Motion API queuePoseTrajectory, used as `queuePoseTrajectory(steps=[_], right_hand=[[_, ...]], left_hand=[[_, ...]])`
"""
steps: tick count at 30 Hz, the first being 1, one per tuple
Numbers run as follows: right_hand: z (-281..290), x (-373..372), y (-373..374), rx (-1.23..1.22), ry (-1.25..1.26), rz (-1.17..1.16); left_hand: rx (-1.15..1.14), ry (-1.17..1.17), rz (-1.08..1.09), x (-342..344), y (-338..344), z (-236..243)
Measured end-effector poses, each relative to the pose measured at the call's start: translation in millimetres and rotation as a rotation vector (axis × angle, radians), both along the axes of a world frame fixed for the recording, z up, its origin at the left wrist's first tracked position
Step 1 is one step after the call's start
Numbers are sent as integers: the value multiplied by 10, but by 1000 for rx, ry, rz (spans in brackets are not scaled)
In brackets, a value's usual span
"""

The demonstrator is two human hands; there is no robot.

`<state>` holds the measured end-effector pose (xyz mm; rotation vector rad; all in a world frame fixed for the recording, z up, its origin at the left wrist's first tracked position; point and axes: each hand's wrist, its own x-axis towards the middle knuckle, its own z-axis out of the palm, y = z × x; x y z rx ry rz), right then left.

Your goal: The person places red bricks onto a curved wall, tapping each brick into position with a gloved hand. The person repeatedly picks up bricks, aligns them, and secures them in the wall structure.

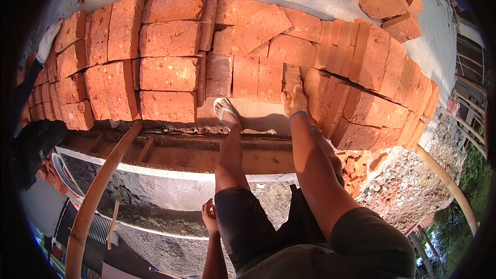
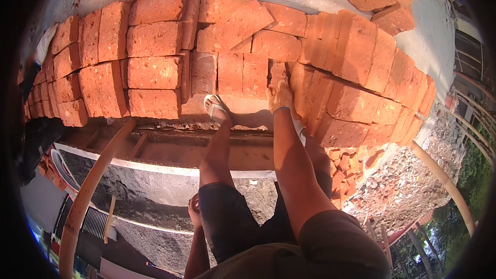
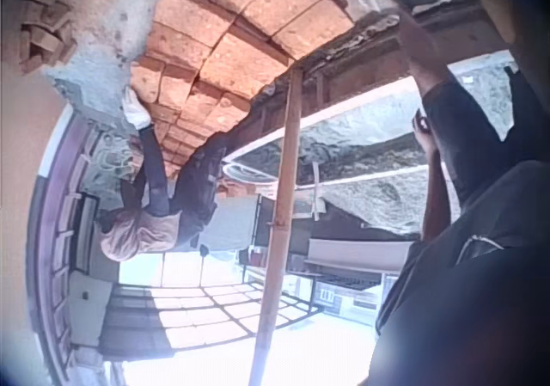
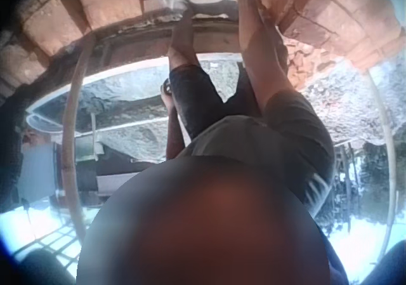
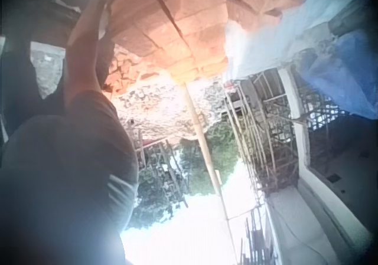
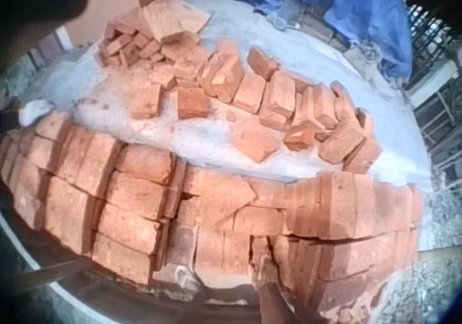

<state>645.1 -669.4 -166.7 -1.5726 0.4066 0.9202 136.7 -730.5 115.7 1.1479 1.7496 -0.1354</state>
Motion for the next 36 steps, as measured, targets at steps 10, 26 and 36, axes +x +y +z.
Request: queuePoseTrajectory(steps=[10, 26, 36], right_hand=[[-341, 159, -5, -1057, -265, 1344], [518, -30, 687, -1174, -829, 953], [494, 179, 709, -1155, -812, 1163]], left_hand=[[883, -109, -864, 1736, 3438, -693], [1058, 192, -896, 2332, 3948, -1723], [1040, 245, -889, 2361, 3925, -1704]])
